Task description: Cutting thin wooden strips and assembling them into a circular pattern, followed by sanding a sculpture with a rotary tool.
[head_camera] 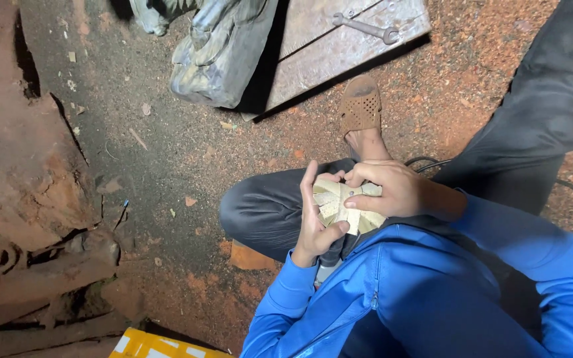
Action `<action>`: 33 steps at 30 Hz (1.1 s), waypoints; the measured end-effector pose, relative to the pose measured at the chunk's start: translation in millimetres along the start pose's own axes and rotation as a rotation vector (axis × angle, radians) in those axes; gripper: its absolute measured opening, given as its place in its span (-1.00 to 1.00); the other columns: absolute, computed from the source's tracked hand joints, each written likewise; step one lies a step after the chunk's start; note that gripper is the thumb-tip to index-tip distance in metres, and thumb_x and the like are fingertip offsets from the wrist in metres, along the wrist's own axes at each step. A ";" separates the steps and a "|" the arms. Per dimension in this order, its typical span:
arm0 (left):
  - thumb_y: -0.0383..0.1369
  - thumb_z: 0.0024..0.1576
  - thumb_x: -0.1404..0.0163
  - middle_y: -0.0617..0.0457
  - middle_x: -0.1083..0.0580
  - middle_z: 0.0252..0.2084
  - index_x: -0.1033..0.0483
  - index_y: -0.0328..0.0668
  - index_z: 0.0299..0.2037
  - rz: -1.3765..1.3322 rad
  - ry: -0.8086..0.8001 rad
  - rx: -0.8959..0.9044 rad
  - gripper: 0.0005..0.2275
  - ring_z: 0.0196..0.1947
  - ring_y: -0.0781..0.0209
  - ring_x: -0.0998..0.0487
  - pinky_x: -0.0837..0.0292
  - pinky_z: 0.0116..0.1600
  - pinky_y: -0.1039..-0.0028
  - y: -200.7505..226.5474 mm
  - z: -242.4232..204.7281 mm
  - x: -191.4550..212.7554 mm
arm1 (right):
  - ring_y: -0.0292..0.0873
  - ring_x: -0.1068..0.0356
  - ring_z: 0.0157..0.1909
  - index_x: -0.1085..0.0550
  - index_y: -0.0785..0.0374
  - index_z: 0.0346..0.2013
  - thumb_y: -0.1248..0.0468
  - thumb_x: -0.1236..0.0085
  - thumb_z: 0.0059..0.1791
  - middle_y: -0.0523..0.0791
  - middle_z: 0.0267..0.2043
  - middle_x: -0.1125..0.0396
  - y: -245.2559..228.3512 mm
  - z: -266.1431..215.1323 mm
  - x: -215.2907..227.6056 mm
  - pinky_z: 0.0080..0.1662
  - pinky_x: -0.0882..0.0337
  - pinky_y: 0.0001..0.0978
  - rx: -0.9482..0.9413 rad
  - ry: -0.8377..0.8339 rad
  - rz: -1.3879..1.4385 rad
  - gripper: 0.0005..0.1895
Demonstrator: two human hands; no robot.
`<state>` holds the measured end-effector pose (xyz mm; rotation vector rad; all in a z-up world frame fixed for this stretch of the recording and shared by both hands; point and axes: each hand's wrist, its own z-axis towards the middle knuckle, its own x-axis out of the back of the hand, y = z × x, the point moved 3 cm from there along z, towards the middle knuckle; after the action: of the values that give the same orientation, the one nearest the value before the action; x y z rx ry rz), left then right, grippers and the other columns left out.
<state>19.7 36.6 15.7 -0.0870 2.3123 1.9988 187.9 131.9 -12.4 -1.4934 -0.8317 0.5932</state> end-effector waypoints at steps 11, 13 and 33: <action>-0.38 -0.05 -0.33 -0.26 -0.39 0.10 0.09 -0.35 0.47 -0.099 -0.084 0.079 -0.07 0.17 -0.04 -0.46 -0.44 0.19 0.13 -8.5 2.2 12.4 | -0.03 -0.54 -0.01 -0.54 -0.03 -0.32 -0.06 -0.45 -0.15 -0.16 -0.05 -0.45 14.0 7.4 -0.8 -0.01 -0.50 -0.15 -0.063 -0.043 0.006 -0.69; -0.39 -0.08 -0.34 -0.28 -0.38 0.11 0.06 -0.37 0.45 -0.135 -0.072 0.073 -0.06 0.16 -0.05 -0.46 -0.44 0.20 0.14 -5.3 6.5 10.3 | 0.00 -0.54 0.02 -0.52 0.01 -0.32 -0.07 -0.45 -0.15 -0.15 -0.04 -0.45 11.5 13.3 -1.2 0.02 -0.49 -0.13 -0.065 -0.052 0.025 -0.66; -0.62 -0.11 -0.08 -0.13 -0.44 0.05 -0.13 -0.18 0.31 -0.234 0.132 0.227 -0.30 -0.24 0.18 -0.47 -0.44 -0.19 0.57 -20.8 -3.1 41.8 | 0.20 -0.42 -0.20 -0.63 0.21 -0.22 0.28 -0.35 -0.12 0.10 -0.23 -0.48 203.1 178.3 173.8 -0.13 -0.46 -0.01 -0.014 0.796 -0.943 -0.81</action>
<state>-20.0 31.1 -8.6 -0.4640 2.4572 1.6565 184.5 383.6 -212.1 -1.0275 -0.7716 -0.6725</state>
